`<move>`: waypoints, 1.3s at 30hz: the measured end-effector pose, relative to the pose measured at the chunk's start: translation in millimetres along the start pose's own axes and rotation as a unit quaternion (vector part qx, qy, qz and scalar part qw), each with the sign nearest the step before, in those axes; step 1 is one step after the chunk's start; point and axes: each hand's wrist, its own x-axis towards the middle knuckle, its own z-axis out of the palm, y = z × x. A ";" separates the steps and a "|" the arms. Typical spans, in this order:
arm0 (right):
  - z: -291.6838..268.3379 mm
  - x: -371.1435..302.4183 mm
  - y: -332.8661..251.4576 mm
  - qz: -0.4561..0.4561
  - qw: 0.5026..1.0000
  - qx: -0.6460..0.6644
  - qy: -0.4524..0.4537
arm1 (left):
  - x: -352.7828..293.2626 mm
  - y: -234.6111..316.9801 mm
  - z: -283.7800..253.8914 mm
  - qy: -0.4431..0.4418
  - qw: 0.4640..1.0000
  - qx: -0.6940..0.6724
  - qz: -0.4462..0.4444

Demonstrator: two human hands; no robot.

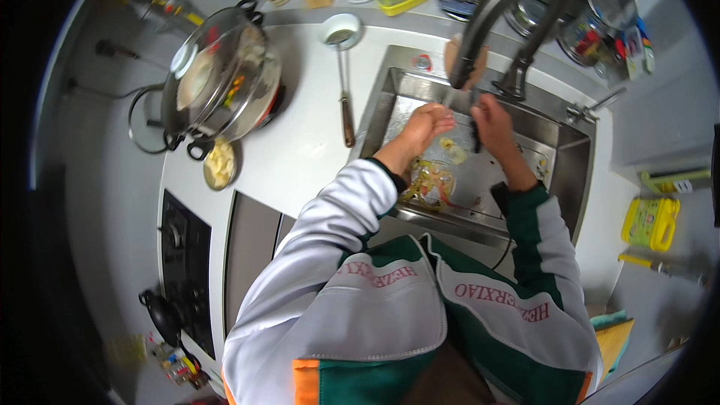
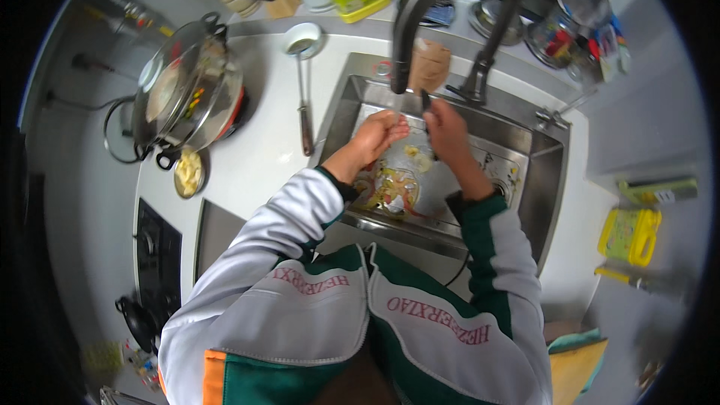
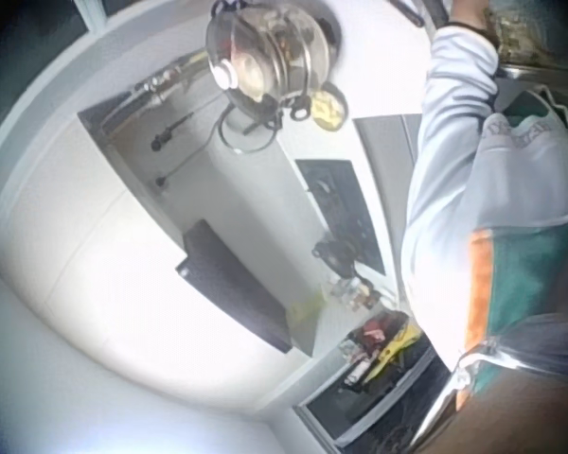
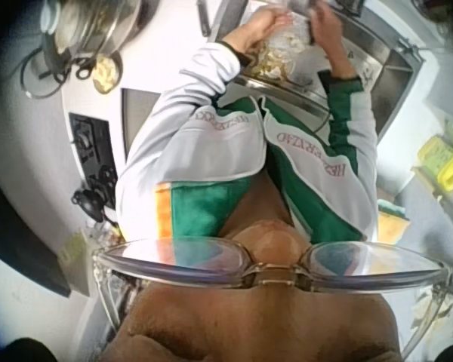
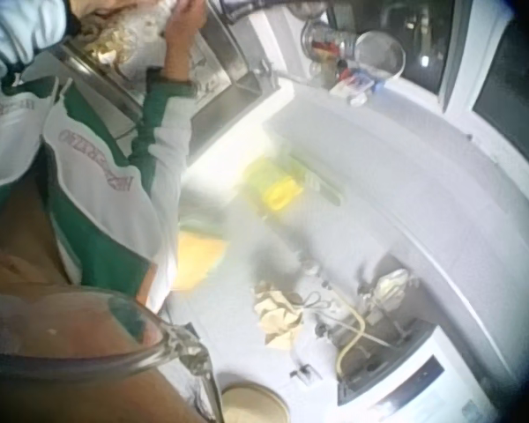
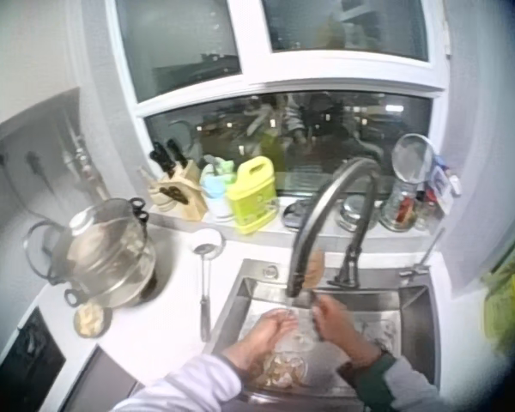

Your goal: The person removes a steamer lid, places a bowl of peeled potatoes on the counter, and cuts the potatoes into chunks with a knife. They then gather vegetable peels from the sink, pack them into a small container, and wipe the sink surface.

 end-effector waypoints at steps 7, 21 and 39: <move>-37.0 23.1 -15.6 -0.007 0.999 -0.021 0.041 | -24.3 4.9 -19.1 0.034 0.979 0.194 0.052; -17.6 41.7 9.2 -0.014 0.996 -0.002 0.093 | -144.2 9.6 -214.4 0.343 0.606 0.714 0.071; -2.8 58.4 -19.5 -0.017 0.988 -0.080 0.131 | -153.9 -36.5 -135.9 -0.091 0.685 0.708 0.145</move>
